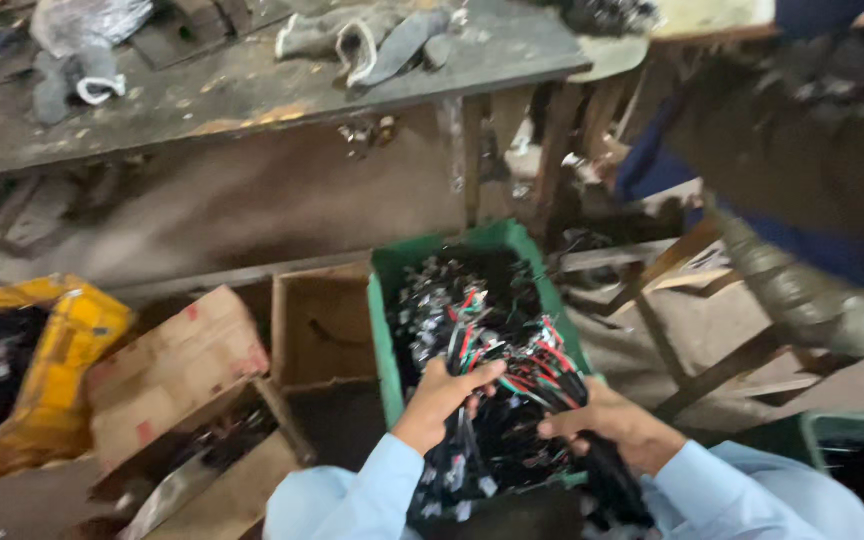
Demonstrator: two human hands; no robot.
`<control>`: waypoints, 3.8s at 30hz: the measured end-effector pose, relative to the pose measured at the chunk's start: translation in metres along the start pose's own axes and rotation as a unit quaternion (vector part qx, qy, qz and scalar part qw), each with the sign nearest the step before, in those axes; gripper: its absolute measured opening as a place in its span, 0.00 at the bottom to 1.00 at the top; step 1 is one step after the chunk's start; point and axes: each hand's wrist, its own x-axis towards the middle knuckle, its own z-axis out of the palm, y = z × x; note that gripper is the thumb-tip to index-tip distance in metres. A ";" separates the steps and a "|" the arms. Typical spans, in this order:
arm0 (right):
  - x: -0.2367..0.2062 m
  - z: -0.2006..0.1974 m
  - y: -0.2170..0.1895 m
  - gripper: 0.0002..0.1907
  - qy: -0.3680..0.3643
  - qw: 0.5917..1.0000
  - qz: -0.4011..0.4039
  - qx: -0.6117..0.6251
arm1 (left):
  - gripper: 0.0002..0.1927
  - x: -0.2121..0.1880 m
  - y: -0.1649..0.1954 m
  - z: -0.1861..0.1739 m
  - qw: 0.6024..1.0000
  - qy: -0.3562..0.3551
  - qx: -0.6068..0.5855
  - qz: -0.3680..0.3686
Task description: The person sits on the floor in front of a green crate filled with wire harnesses and gathers handfuls of the cables, aligning and bunching them together in their hands. They repeatedly pull cables from the crate and add them to the bundle being held.
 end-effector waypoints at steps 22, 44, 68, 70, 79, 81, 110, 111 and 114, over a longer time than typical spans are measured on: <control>0.012 0.030 0.015 0.10 0.150 0.980 -0.127 0.008 | 0.10 0.051 -0.092 0.002 0.965 -0.022 -0.261 -0.027; 0.014 0.050 0.008 0.11 0.149 0.977 -0.151 -0.013 | 0.19 0.035 -0.096 0.023 0.940 -0.083 -0.331 0.024; 0.015 0.029 0.000 0.06 0.126 0.973 -0.156 0.113 | 0.07 0.008 -0.063 0.028 0.994 -0.018 -0.106 0.007; 0.009 0.033 -0.004 0.08 0.142 0.975 -0.125 0.114 | 0.10 0.002 -0.057 0.030 0.996 -0.020 -0.091 0.009; 0.000 0.043 -0.003 0.08 0.185 0.968 -0.092 0.139 | 0.11 -0.008 -0.052 0.032 0.993 -0.061 -0.097 0.000; 0.001 0.040 -0.002 0.10 0.206 0.964 -0.113 0.128 | 0.11 -0.010 -0.049 0.032 0.993 -0.071 -0.086 0.031; 0.001 0.060 0.005 0.09 0.179 0.966 -0.122 0.143 | 0.12 0.013 -0.065 0.045 0.954 0.239 -0.162 0.077; -0.001 0.057 0.003 0.08 0.188 0.962 -0.110 0.165 | 0.13 0.013 -0.058 0.040 0.953 0.242 -0.165 0.073; -0.008 0.043 -0.004 0.09 0.215 0.950 -0.104 0.202 | 0.13 0.009 -0.032 0.021 0.943 0.275 -0.170 0.074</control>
